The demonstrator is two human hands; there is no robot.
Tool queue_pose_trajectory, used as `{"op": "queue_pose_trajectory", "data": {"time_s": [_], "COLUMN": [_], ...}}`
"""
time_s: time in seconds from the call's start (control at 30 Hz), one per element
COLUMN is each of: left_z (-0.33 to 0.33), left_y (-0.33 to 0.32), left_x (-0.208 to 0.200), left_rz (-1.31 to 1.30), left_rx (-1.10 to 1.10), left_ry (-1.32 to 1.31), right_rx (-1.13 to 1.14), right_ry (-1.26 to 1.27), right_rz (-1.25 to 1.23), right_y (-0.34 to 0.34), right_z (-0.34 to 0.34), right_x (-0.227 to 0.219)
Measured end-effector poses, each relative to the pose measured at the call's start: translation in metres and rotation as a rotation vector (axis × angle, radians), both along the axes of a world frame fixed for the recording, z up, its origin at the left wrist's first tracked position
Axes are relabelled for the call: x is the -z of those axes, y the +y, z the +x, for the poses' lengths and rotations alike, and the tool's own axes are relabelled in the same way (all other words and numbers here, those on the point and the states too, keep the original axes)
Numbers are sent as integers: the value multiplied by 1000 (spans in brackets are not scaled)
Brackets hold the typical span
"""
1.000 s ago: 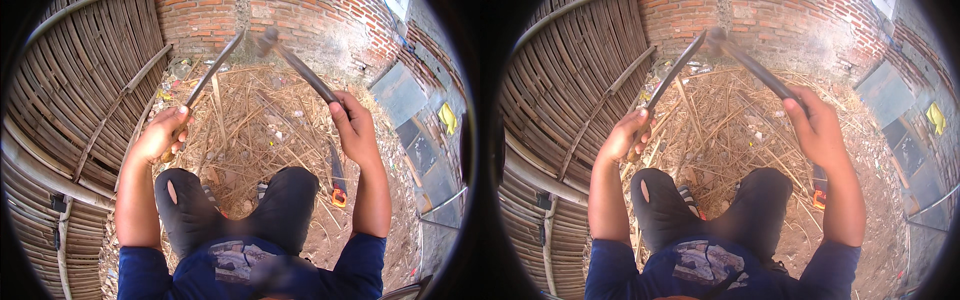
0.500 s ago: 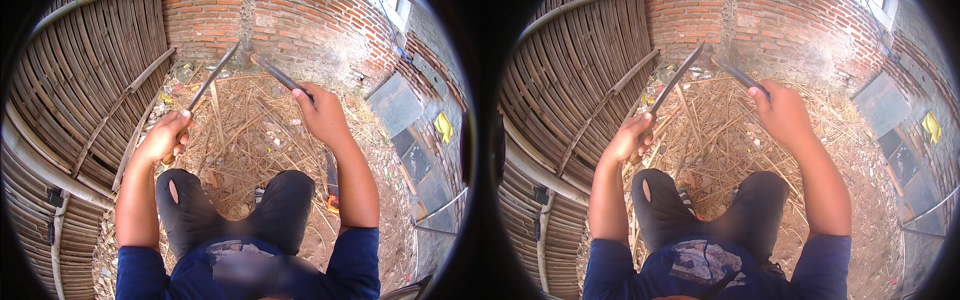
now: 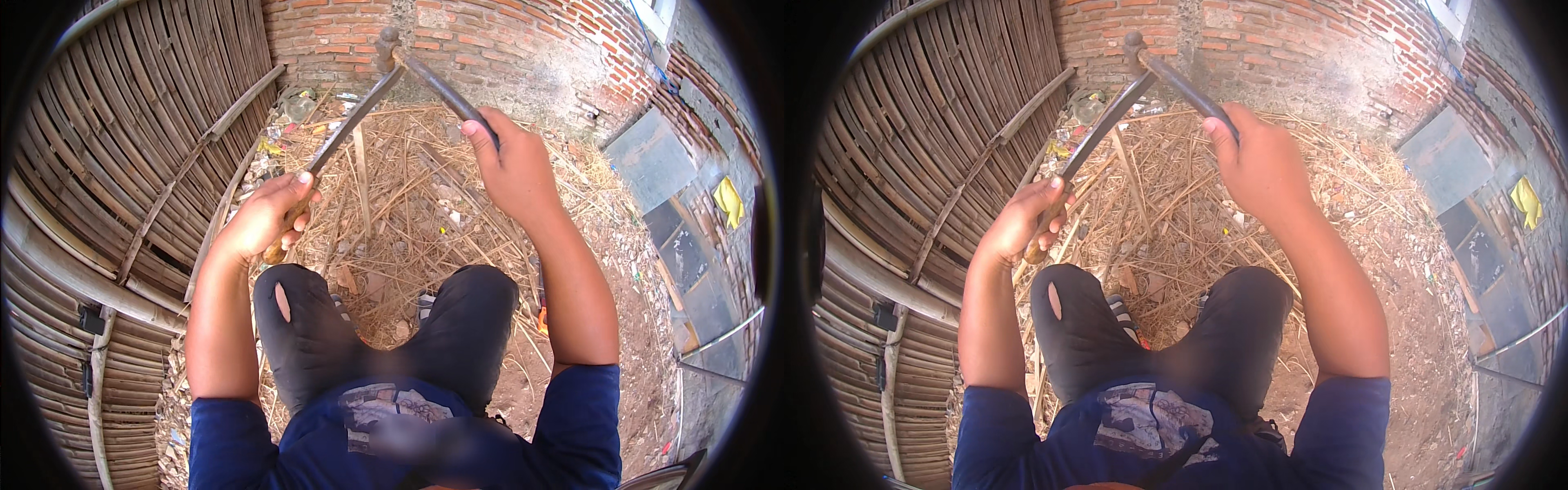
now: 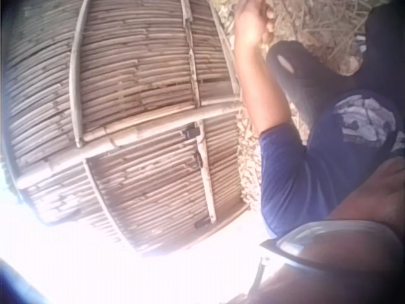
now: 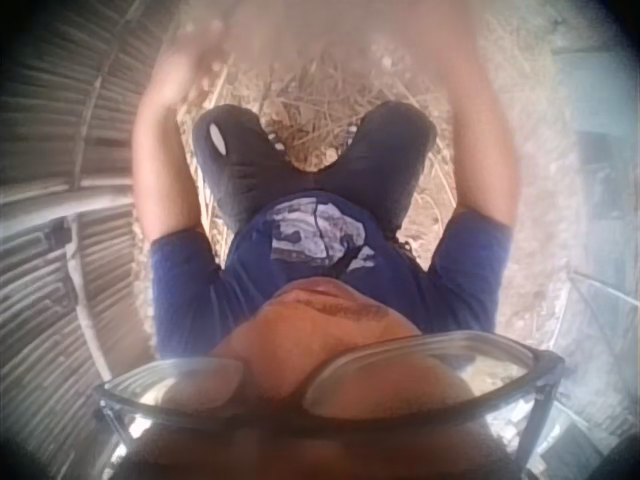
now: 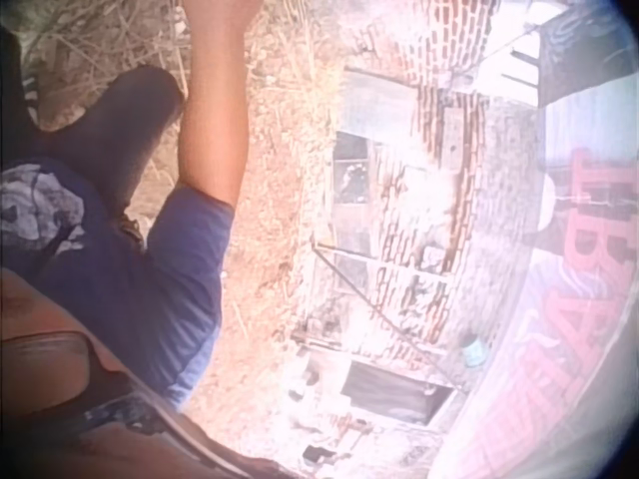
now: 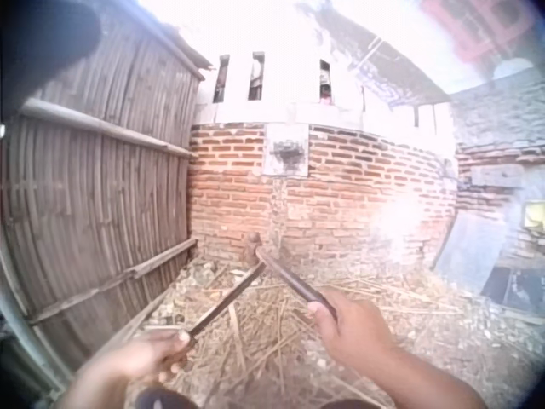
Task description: The person strips thin layers from a bamboo pole using a knife and then sharpens the end of the pole.
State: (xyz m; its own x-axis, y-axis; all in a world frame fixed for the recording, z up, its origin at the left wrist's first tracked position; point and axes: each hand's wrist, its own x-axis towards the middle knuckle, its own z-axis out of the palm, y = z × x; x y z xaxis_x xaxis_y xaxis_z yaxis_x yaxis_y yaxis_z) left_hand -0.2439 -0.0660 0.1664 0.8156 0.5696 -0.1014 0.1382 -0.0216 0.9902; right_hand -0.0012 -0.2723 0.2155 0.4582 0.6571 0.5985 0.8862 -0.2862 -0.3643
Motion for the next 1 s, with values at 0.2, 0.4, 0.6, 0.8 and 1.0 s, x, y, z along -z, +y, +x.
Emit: {"op": "queue_pose_trajectory", "data": {"time_s": [0.2, 0.4, 0.6, 0.8, 1.0], "left_z": [1, -1, 3, 3, 1], "left_y": [-3, -5, -17, -9, -11], "left_x": [6, 5, -1, 4, 2], "left_rz": [-29, -38, 111, -19, -25], "left_rx": [13, 23, 5, 46, 40], "left_ry": [-3, 18, 79, 25, 35], "right_rx": [-109, -17, -8, -110, -1], "right_ry": [-28, -25, 142, 139, 83], "right_rz": [390, 172, 23, 375, 73], "right_y": [-14, -9, -4, -18, -17], "right_z": [-9, 5, 15, 0, 6], "right_x": [-22, 4, 22, 7, 13]}}
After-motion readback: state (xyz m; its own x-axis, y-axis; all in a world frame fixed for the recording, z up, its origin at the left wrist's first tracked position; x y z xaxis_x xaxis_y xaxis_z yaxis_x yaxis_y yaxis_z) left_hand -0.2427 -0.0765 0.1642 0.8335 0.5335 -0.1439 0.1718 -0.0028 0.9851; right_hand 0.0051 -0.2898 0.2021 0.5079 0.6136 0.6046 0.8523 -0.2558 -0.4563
